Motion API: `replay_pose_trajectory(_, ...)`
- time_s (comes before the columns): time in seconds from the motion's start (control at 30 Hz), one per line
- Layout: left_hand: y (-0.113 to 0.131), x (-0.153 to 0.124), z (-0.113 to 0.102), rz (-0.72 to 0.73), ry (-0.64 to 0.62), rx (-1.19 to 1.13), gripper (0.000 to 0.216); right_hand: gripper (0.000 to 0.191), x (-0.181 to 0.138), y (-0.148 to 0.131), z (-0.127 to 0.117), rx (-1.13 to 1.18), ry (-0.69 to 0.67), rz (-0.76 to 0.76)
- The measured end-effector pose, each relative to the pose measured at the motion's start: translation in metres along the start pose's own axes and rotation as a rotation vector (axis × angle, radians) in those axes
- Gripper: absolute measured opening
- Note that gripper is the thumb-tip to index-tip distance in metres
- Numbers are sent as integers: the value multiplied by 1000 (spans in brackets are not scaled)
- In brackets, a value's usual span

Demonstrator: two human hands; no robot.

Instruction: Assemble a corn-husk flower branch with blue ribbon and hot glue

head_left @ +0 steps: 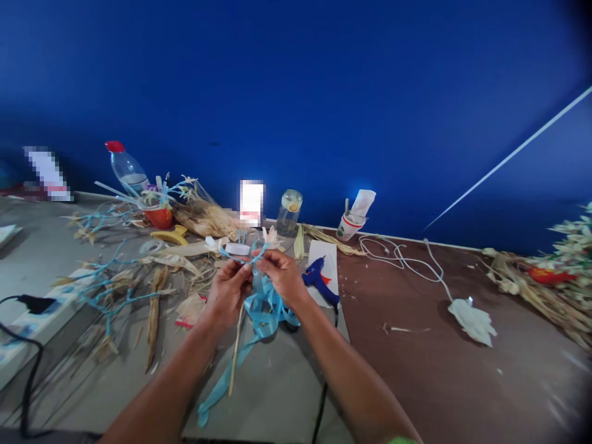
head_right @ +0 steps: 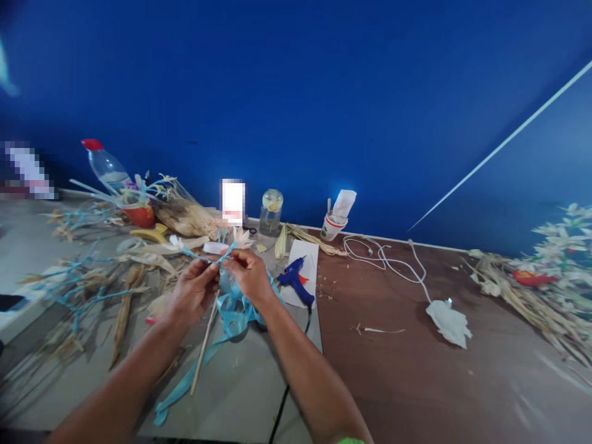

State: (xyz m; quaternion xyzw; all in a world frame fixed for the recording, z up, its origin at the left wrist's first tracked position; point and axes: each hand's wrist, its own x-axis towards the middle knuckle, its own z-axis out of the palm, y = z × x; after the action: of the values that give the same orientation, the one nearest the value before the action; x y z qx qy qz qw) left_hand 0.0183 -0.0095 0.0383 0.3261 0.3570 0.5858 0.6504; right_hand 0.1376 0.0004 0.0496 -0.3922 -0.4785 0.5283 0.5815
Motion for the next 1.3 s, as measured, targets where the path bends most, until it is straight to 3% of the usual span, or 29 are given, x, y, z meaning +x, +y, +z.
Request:
replay_pose_trajectory(0.17,-7,3,-3,188,63,73,22,32,-7,-3,10,120,39,117)
replay_pose_trajectory(0.3,-8,2,-1,248,94,58,22,19,-11,-8,19,295,142,146)
replay_pose_trajectory(0.4,-7,1,0,281,113,90,21,21,-12,-11,21,471,199,187)
replay_pose_trajectory(0.5,-6,0,0,302,132,118,20,22,-13,-12,21,485,227,131)
replay_pose_trajectory(0.77,-2,-2,3,132,16,-92,19,22,-11,-11,20,483,222,176)
replay_pose_trajectory(0.9,3,-7,6,37,-52,-61,20,30,-10,-15,16,524,209,213)
replay_pose_trajectory(1.07,0,-6,3,40,-123,24,18,39,-7,-17,12,516,196,290)
replay_pose_trajectory(1.17,-4,-5,1,56,-143,58,18,30,-5,-15,13,469,222,283)
replay_pose_trajectory(1.3,-6,-4,1,73,-101,78,18,12,-5,-11,13,452,125,289)
